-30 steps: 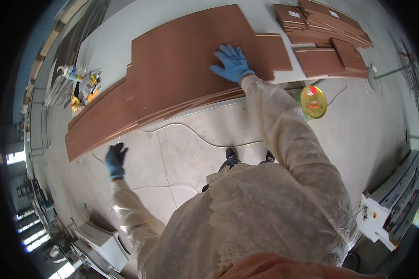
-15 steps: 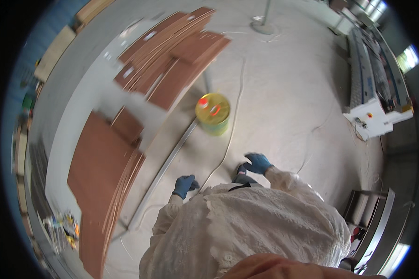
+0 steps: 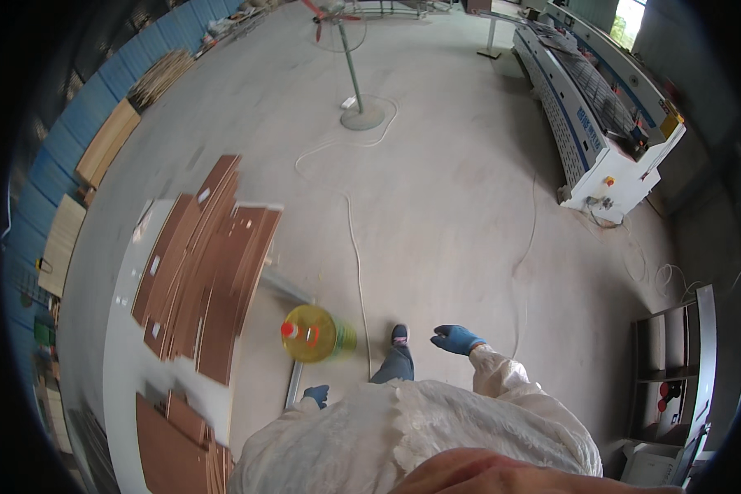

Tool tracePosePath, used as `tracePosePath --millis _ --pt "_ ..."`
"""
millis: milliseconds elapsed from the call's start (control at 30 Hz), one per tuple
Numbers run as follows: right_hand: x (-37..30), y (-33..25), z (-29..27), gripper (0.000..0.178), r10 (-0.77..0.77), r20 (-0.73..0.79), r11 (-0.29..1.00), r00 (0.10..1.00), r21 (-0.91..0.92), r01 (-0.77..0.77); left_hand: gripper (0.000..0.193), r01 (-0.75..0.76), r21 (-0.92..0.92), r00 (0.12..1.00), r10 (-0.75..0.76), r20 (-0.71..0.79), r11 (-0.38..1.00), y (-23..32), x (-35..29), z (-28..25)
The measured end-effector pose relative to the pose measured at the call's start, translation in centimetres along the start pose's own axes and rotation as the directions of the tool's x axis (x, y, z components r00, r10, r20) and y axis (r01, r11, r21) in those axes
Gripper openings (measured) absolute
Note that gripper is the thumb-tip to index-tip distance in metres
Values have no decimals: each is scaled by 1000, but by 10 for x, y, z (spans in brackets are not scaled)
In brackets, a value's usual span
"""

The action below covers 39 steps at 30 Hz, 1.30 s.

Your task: The person picks up large brown wood panels from a table and stacks them on the floor. They walk around the workshop to retrieve additional panels and place them in a growing pile. The person also briefly handles a small yellow sponge-like object.

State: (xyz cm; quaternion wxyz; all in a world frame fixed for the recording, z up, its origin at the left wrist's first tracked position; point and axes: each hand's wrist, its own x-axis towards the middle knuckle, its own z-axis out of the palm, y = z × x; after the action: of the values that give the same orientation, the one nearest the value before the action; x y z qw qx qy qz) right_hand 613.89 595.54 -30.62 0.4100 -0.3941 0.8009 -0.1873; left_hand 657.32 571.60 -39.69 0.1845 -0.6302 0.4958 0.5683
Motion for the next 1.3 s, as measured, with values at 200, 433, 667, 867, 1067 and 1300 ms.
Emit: tracePosePath --millis 200,433,667,867,1067,1300 --pt "149 20 -140 59 20 -129 1000 991 -12 -22 19 94 -177 994 -84 64 980 194 86 18" --pt "207 189 -234 58 476 -257 866 841 305 -397 22 10 -140 991 9 134 990 507 169 71" --pt "220 362 -266 56 881 122 415 457 266 -870 14 -356 -168 905 384 185 919 844 249 153" --pt "388 408 -466 56 825 153 515 544 196 -835 23 -119 -73 988 125 94 990 997 283 210" --pt "668 388 -765 51 534 -351 839 769 334 -431 33 -66 -54 993 70 90 996 1098 322 222" --pt "900 342 -979 47 324 -504 904 800 414 -106 27 70 -170 997 -64 40 983 1274 428 210"
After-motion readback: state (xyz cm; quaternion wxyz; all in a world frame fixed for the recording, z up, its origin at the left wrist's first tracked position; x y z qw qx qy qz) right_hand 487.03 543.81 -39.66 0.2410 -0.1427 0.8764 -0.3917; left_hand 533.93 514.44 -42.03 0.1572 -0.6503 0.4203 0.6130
